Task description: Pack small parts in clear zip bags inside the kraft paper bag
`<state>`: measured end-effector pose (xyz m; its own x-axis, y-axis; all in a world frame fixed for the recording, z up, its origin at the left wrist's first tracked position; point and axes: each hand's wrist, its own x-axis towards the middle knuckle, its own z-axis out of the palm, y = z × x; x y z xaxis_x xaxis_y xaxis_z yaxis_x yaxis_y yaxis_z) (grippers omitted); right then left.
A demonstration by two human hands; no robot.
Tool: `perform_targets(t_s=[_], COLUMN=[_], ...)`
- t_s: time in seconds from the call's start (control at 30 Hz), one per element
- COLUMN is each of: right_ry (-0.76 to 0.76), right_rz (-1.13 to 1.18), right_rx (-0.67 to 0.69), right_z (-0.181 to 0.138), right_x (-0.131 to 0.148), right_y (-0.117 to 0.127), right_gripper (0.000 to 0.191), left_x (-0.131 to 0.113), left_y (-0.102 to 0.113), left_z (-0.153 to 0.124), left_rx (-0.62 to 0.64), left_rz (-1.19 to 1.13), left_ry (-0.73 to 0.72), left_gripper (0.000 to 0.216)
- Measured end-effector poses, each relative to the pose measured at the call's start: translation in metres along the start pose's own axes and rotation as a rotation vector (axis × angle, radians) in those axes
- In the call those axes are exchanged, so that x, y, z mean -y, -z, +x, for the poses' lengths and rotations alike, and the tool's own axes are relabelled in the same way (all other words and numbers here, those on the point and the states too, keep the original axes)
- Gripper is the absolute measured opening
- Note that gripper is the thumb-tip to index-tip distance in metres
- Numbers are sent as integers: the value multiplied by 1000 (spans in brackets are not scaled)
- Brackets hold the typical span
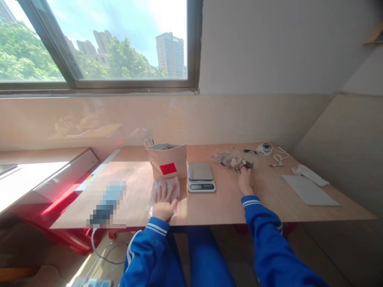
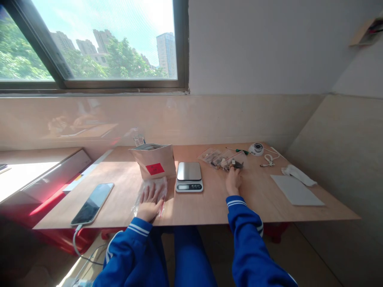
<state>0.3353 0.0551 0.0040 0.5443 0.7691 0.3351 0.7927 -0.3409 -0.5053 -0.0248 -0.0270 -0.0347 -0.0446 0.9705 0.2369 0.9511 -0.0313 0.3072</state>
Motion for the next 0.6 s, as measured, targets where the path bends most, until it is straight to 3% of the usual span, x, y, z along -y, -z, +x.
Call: perform_targets(t_s=[0.13, 0.23, 0.3, 0.47, 0.53, 0.6], right_ry=[1, 48, 9, -164, -189, -208], right_rz=[53, 217, 371, 620, 717, 846], right_rx=[-43, -150, -202, -252, -278, -258], right_z=[-14, -39, -58, -95, -107, -118], right_x=[-5, -2, 5, 34, 46, 57], right_y=[23, 47, 62, 94, 103, 108], right_gripper=[12, 13, 17, 25, 26, 27], left_x=[-3, -5, -6, -25, -44, -67], left_y=[6, 12, 18, 41, 50, 56], left_z=[0, 3, 5, -1, -7, -14], left_rx=[30, 85, 52, -277, -279, -202], left_rz=[-1, -75, -164, -568, -821, -1016], left_ry=[16, 45, 85, 139, 47, -44], left_gripper=[51, 50, 50, 46, 43, 42])
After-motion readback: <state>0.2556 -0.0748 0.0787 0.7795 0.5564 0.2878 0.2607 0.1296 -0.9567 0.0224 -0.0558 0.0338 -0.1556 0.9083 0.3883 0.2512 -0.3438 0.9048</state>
